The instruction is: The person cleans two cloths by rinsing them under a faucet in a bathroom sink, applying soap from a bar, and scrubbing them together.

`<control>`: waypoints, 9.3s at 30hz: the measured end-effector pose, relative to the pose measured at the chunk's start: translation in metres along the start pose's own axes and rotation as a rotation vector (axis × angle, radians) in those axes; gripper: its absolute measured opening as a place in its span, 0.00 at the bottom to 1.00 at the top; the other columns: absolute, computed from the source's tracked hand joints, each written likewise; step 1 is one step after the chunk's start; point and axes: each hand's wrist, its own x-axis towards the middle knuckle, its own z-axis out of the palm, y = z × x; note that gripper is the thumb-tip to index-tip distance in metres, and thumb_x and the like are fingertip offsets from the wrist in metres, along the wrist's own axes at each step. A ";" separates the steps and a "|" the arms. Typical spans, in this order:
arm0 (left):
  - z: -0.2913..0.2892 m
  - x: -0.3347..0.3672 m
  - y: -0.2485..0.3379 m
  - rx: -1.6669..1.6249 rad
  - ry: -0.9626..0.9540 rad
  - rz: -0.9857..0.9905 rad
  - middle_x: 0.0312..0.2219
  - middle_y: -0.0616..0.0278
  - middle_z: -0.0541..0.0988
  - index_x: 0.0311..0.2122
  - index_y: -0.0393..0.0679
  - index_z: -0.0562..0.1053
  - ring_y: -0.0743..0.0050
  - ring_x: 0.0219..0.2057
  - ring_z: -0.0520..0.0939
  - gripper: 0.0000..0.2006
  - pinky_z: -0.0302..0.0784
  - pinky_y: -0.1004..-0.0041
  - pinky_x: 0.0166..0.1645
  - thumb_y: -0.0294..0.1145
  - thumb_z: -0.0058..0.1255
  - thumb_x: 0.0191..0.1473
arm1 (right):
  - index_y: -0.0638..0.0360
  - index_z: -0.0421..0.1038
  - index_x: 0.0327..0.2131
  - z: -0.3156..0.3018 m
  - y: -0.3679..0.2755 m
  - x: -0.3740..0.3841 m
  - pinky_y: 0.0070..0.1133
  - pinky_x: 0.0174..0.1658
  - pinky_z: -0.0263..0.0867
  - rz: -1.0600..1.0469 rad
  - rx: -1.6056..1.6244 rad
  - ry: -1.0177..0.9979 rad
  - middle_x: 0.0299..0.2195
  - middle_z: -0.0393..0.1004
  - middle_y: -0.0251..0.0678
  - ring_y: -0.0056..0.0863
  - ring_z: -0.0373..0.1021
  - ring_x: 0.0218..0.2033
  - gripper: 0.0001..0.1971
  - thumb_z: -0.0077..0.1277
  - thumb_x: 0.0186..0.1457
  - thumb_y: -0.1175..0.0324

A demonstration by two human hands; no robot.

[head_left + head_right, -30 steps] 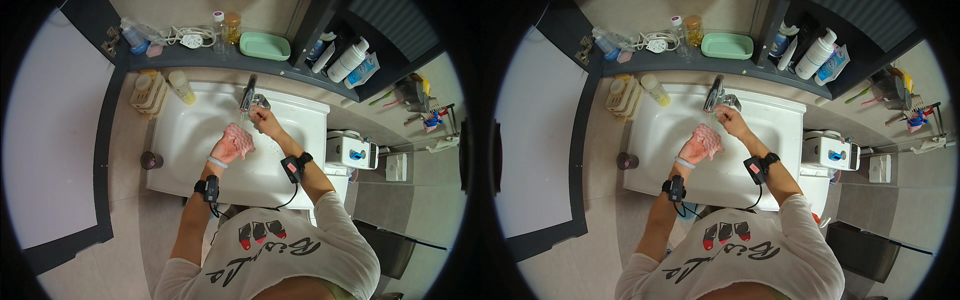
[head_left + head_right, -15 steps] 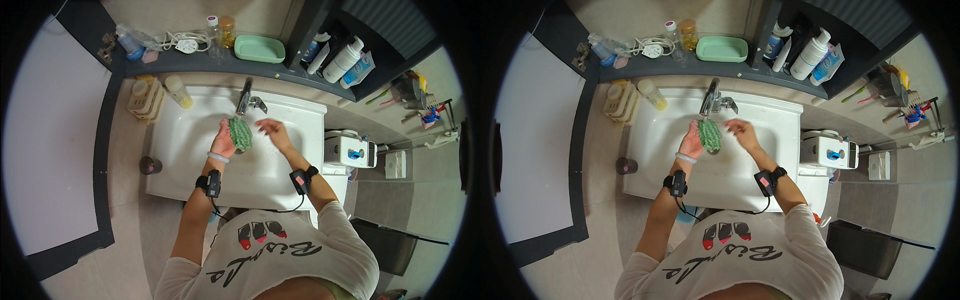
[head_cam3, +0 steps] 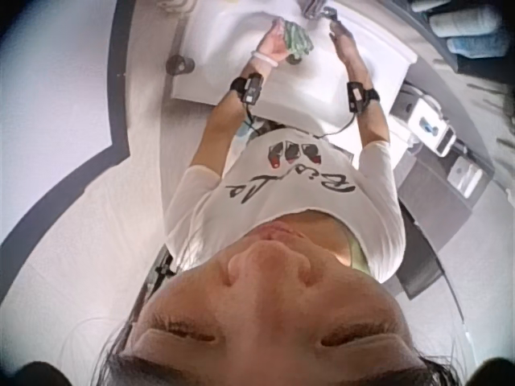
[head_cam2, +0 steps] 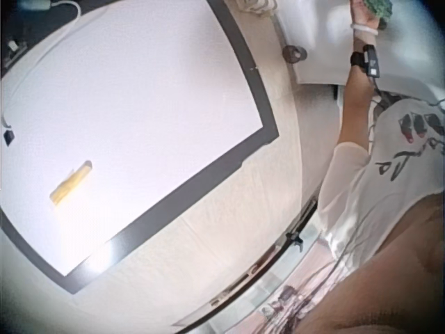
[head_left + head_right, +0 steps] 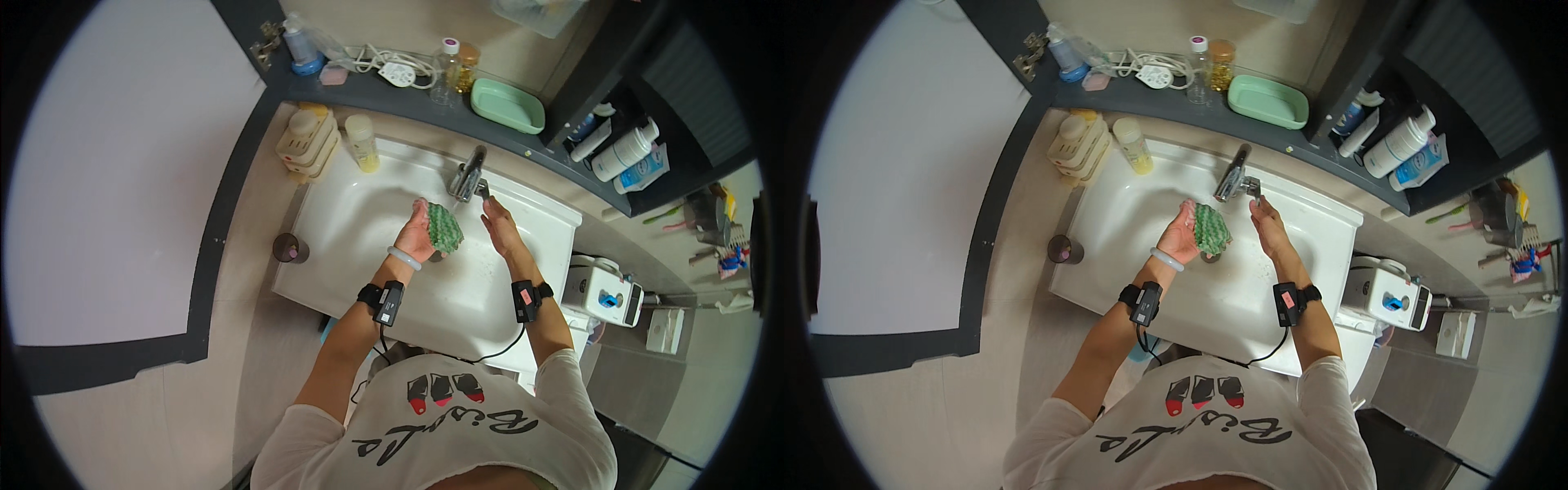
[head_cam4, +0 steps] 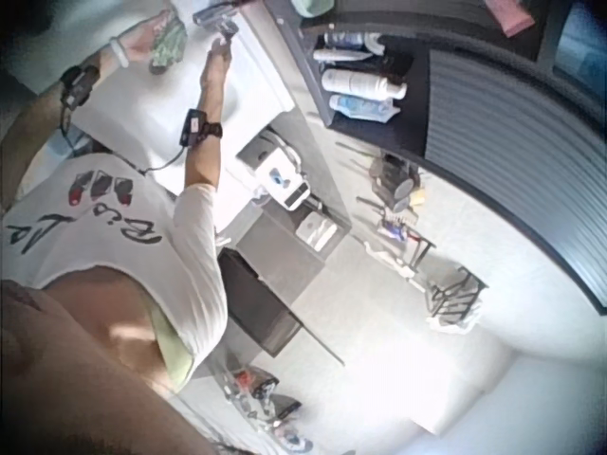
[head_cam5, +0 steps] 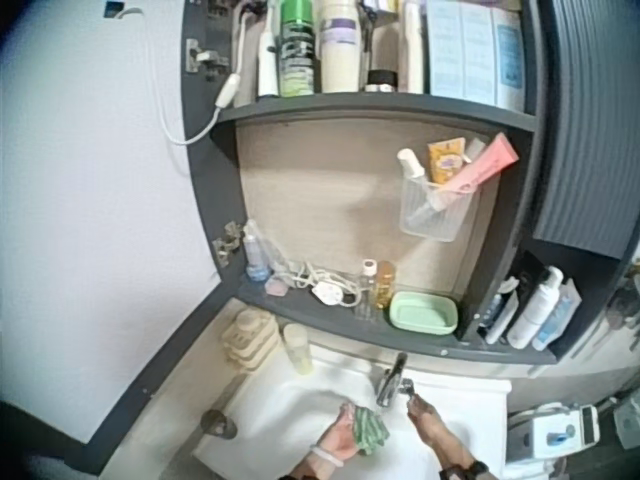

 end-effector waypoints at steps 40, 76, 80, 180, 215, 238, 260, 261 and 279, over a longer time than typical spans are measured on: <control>-0.077 -0.116 0.126 0.020 0.147 0.310 0.33 0.69 0.71 0.35 0.56 0.65 0.70 0.37 0.73 0.13 0.70 0.62 0.38 0.49 0.30 0.56 | 0.63 0.65 0.37 0.286 0.083 0.062 0.16 0.37 0.61 -0.085 -0.076 -0.403 0.32 0.70 0.31 0.18 0.65 0.34 0.16 0.45 0.54 0.58; 0.009 -0.077 0.021 0.075 -0.018 0.040 0.49 0.63 0.64 0.52 0.51 0.56 0.64 0.50 0.65 0.19 0.64 0.62 0.52 0.36 0.37 0.56 | 0.61 0.62 0.44 0.113 0.052 -0.055 0.28 0.48 0.61 0.383 0.944 -0.302 0.44 0.67 0.37 0.32 0.65 0.45 0.31 0.41 0.49 0.42; 0.004 -0.078 0.018 0.254 0.014 0.049 0.49 0.64 0.64 0.53 0.51 0.56 0.66 0.50 0.66 0.19 0.64 0.63 0.52 0.32 0.38 0.55 | 0.58 0.62 0.44 0.111 0.048 -0.053 0.23 0.45 0.63 0.210 0.787 -0.218 0.40 0.69 0.35 0.28 0.68 0.39 0.15 0.40 0.56 0.62; 0.015 -0.058 -0.025 0.338 -0.091 0.265 0.55 0.65 0.56 0.56 0.46 0.52 0.72 0.56 0.55 0.29 0.49 0.70 0.58 0.54 0.29 0.55 | 0.57 0.39 0.58 0.121 0.054 -0.077 0.37 0.59 0.28 -0.593 -0.865 -0.208 0.60 0.37 0.42 0.41 0.30 0.61 0.32 0.28 0.56 0.49; -0.018 -0.060 -0.015 0.210 0.009 0.055 0.53 0.65 0.58 0.56 0.49 0.52 0.68 0.54 0.60 0.26 0.56 0.66 0.56 0.52 0.28 0.56 | 0.58 0.53 0.54 0.126 0.053 -0.056 0.29 0.59 0.40 -0.604 -1.014 -0.154 0.58 0.45 0.45 0.44 0.38 0.60 0.26 0.35 0.56 0.55; -0.022 -0.061 0.000 0.067 -0.069 0.059 0.45 0.64 0.67 0.49 0.46 0.61 0.69 0.48 0.66 0.29 0.58 0.69 0.53 0.58 0.23 0.54 | 0.59 0.69 0.37 0.134 0.044 -0.096 0.27 0.42 0.59 -0.715 -0.570 -0.143 0.33 0.65 0.40 0.33 0.61 0.39 0.09 0.46 0.49 0.73; -0.010 -0.062 -0.001 0.114 -0.002 0.049 0.48 0.63 0.66 0.52 0.46 0.60 0.65 0.49 0.66 0.23 0.58 0.64 0.54 0.48 0.32 0.56 | 0.62 0.67 0.36 0.080 0.059 -0.064 0.11 0.24 0.56 -0.164 0.256 -0.005 0.23 0.67 0.23 0.11 0.59 0.20 0.08 0.44 0.52 0.72; -0.012 -0.060 0.000 0.074 -0.003 0.036 0.48 0.63 0.66 0.52 0.45 0.59 0.64 0.50 0.65 0.24 0.58 0.63 0.54 0.50 0.29 0.56 | 0.60 0.67 0.36 0.093 0.055 -0.073 0.09 0.22 0.52 -0.208 0.167 0.013 0.21 0.64 0.20 0.08 0.55 0.19 0.07 0.44 0.53 0.72; -0.008 -0.058 -0.010 0.088 0.049 -0.087 0.52 0.64 0.61 0.55 0.49 0.55 0.66 0.52 0.62 0.30 0.56 0.63 0.56 0.58 0.20 0.54 | 0.58 0.65 0.23 0.132 0.033 -0.094 0.31 0.21 0.62 -0.849 -1.191 -0.013 0.18 0.69 0.43 0.42 0.67 0.19 0.15 0.41 0.53 0.56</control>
